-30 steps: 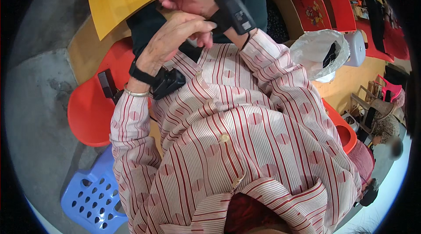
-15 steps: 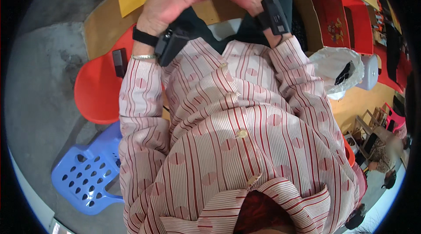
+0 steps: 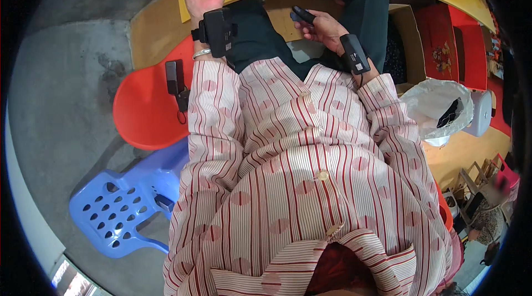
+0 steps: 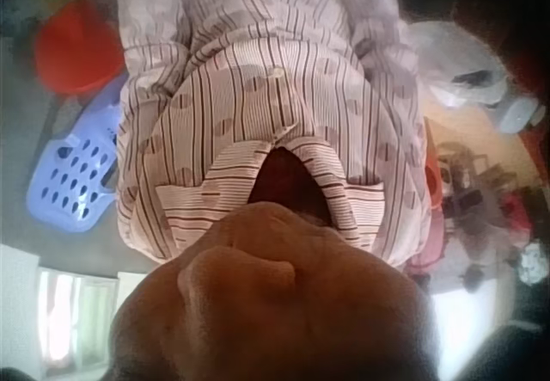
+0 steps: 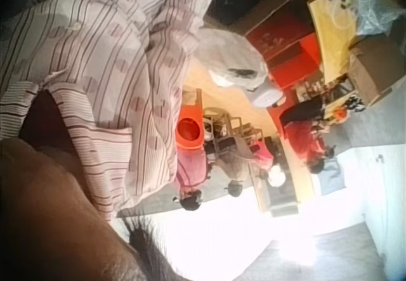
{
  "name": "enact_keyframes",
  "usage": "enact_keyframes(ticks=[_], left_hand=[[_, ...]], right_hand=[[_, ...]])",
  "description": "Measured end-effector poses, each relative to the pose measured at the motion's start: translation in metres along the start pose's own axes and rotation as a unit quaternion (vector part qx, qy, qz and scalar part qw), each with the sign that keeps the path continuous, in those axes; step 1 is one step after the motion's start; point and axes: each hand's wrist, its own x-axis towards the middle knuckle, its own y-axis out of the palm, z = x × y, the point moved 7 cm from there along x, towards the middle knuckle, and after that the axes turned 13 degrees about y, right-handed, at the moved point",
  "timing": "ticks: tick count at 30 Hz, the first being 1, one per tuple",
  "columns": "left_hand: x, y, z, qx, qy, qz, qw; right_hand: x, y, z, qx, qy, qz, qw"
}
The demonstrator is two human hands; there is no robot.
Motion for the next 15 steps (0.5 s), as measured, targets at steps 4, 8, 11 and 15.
enact_keyframes(ticks=[4, 8, 11, 15], left_hand=[[0.009, -0.024, -0.002, -0.066, -0.004, -0.084, 0.994], [0.013, -0.035, 0.011, -0.056, -0.006, -0.081, 0.995], [0.019, -0.039, 0.017, 0.003, 0.027, -0.053, 0.998], [0.008, -0.025, 0.042, -0.004, -0.021, -0.059, 0.998]], right_hand=[[-0.034, 0.027, 0.027, -0.185, -0.213, -0.022, 0.959], [-0.112, 0.099, 0.066, -0.433, -0.456, -0.078, 0.774], [-0.146, 0.138, 0.073, -0.474, -0.601, -0.087, 0.638], [-0.141, 0.148, 0.064, -0.535, -0.590, -0.089, 0.598]])
